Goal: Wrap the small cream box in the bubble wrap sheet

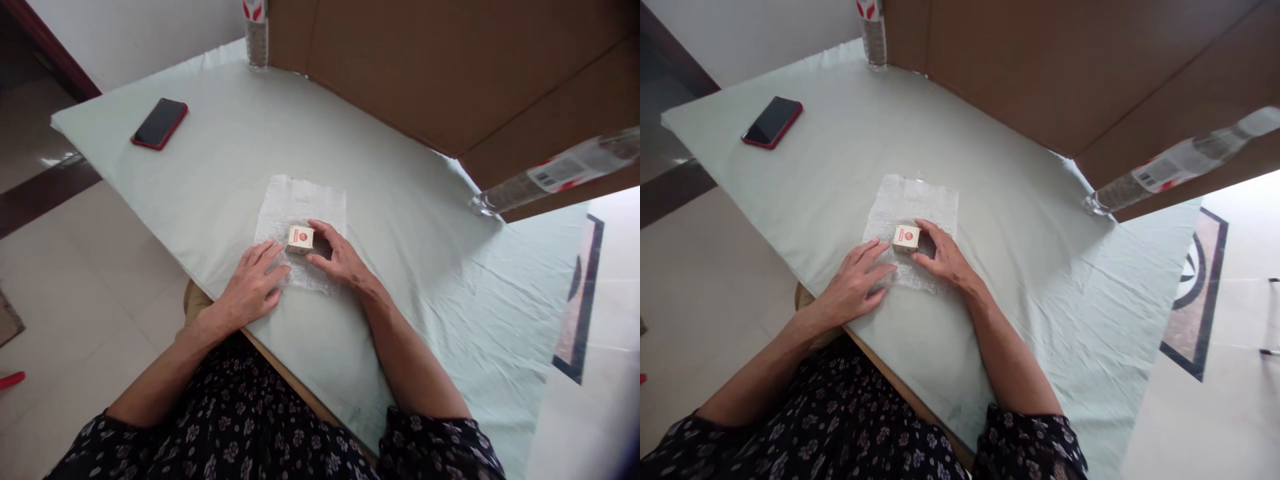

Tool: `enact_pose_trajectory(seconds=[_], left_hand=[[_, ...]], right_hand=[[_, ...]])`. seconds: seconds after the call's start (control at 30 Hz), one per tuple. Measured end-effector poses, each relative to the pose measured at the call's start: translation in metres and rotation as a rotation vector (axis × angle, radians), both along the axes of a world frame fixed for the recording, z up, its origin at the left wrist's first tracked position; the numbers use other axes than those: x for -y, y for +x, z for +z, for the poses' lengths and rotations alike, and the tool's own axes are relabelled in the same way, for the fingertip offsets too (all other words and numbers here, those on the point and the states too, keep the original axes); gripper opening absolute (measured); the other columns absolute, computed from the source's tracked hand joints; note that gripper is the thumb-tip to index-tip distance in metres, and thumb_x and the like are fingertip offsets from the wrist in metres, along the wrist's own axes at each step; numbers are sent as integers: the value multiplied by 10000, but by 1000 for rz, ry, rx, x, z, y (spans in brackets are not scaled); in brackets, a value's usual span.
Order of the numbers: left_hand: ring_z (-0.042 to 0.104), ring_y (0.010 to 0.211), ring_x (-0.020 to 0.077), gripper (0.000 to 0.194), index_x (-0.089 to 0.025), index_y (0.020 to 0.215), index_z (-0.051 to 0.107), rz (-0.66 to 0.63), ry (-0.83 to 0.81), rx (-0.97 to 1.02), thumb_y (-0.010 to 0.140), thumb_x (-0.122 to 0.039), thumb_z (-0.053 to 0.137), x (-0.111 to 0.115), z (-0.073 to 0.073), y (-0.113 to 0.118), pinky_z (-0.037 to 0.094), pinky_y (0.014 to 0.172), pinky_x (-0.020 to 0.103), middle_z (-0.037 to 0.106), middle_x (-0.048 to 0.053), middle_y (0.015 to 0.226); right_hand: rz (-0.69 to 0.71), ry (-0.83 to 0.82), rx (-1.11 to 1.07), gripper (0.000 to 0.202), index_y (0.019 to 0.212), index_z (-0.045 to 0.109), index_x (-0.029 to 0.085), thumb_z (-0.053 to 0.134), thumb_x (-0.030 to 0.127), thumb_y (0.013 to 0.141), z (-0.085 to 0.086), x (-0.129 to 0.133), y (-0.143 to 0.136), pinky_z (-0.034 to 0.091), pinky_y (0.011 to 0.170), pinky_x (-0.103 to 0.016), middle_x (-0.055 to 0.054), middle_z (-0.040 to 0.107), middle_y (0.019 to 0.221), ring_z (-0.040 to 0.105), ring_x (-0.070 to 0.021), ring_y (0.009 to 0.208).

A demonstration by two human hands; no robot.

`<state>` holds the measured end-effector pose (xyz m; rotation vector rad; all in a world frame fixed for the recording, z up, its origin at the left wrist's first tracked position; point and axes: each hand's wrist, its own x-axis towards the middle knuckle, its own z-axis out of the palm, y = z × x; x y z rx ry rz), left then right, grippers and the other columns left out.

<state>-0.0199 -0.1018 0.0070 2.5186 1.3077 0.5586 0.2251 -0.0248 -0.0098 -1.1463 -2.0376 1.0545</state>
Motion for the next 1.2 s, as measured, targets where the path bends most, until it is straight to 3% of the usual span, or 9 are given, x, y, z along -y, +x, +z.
enact_pose_trajectory(seconds=[0.13,0.33,0.5,0.63,0.83,0.97,1.13,1.2], left_hand=[[443,1453,371,193,-173,1002,719,34,83,69,885,-98,584,-8,-5,10,440,1156,585,534,176,1498],[581,1324,313,131,-187,910,691,131,158,232,915,-142,569,-19,1,15,499,1088,528,626,150,1390],[694,1112,268,120,-216,862,653,155,134,258,890,-147,558,-37,9,22,521,1001,482,759,85,1127],[714,1023,264,103,-218,860,645,191,130,283,881,-168,557,-48,11,25,529,949,466,778,72,1041],[707,1061,257,55,-218,879,647,194,14,337,876,-235,596,-51,12,19,554,944,447,761,88,1129],[684,1149,273,182,-222,960,658,166,-90,370,808,-313,698,-53,15,13,534,1015,467,735,99,1219],[691,1167,271,100,-211,875,669,214,-258,498,852,-305,641,-61,16,17,584,854,376,734,99,1267],[691,1177,272,109,-203,839,669,237,-293,560,865,-301,628,-65,14,21,574,886,382,744,100,1250]], right_hand=[[14,-51,-51,745,1499,458,259,691,518,840,0,1,0,421,1165,-540,-130,544,1523,565,-318,1355],[6,-156,-143,804,1480,481,242,698,647,821,3,-2,5,444,1150,-525,-150,570,1487,564,-322,1363],[14,-206,-143,675,1390,581,288,588,727,878,31,-1,21,481,1107,-517,-105,613,1448,592,-304,1326],[19,-40,17,679,1335,615,295,767,646,773,49,5,21,460,1114,-536,-96,618,1432,585,-324,1317],[-72,78,35,154,907,660,249,676,401,884,33,7,2,499,1035,-474,-89,674,1329,657,-274,1186],[-129,28,-52,151,828,640,243,645,383,886,23,4,-2,513,1006,-445,-71,717,1244,684,-252,1115],[-167,0,-93,173,819,639,241,658,407,865,22,1,-4,518,976,-433,-72,739,1206,694,-252,1091],[-187,-14,-108,170,811,637,239,658,401,857,21,1,-7,522,945,-414,-73,745,1197,694,-251,1082]])
